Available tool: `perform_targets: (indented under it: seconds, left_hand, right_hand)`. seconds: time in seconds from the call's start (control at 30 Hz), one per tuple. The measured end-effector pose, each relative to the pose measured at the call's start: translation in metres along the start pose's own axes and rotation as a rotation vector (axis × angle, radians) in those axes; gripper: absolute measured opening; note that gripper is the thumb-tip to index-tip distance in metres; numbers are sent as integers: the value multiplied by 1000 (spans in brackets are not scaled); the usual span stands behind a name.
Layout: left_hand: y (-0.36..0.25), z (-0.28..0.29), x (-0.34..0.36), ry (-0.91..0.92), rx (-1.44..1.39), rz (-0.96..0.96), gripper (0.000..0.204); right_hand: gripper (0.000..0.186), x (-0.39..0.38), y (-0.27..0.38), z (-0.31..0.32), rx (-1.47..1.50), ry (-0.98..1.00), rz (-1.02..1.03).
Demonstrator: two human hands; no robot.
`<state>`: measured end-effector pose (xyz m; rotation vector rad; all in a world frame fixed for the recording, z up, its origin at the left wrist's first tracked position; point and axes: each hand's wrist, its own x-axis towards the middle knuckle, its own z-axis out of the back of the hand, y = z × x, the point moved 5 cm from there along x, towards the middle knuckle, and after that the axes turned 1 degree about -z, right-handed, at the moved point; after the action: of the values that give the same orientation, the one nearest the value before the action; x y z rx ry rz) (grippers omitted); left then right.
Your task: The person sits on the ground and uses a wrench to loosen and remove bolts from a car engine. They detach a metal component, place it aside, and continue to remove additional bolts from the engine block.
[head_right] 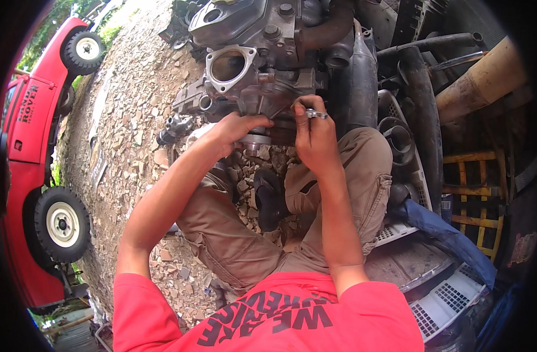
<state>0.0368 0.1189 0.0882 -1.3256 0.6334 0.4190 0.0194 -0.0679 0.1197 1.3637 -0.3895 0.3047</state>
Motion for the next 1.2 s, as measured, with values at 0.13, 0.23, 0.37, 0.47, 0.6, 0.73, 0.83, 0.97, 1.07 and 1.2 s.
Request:
perform_targets:
  seconds: [0.13,0.23,0.37,0.47,0.6,0.73,0.83,0.97,1.07,1.2]
  left_hand:
    - [-2,1,-1,-22,54,10,36]
    - [3,2,4,-21,61,18,34]
    - [3,2,4,-17,65,25,35]
    - [3,1,5,-2,48,-4,35]
    - [0,1,0,-31,52,13,42]
    - [-2,0,-2,-11,26,23,39]
    - [-2,0,-2,-15,29,10,39]
    - [1,2,1,-21,43,18,38]
    - [2,2,2,-6,31,19,39]
    - [0,0,2,-7,34,9,39]
  right_hand:
    - [21,-2,-2,3,31,-2,-43]
    - [21,-2,-3,2,46,-33,-21]
    - [21,-6,-7,4,126,-99,-55]
    - [22,-10,0,4,284,-162,-143]
    - [25,-6,1,6,411,-233,-168]
    - [24,-11,-40,8,1016,-363,-462]
    - [19,-16,-70,6,1298,-371,-544]
    - [15,-19,-87,-2,1416,-455,-633]
    - [12,-23,-98,-10,1514,-531,-729]
    - [11,-29,-114,-19,1718,-519,-678]
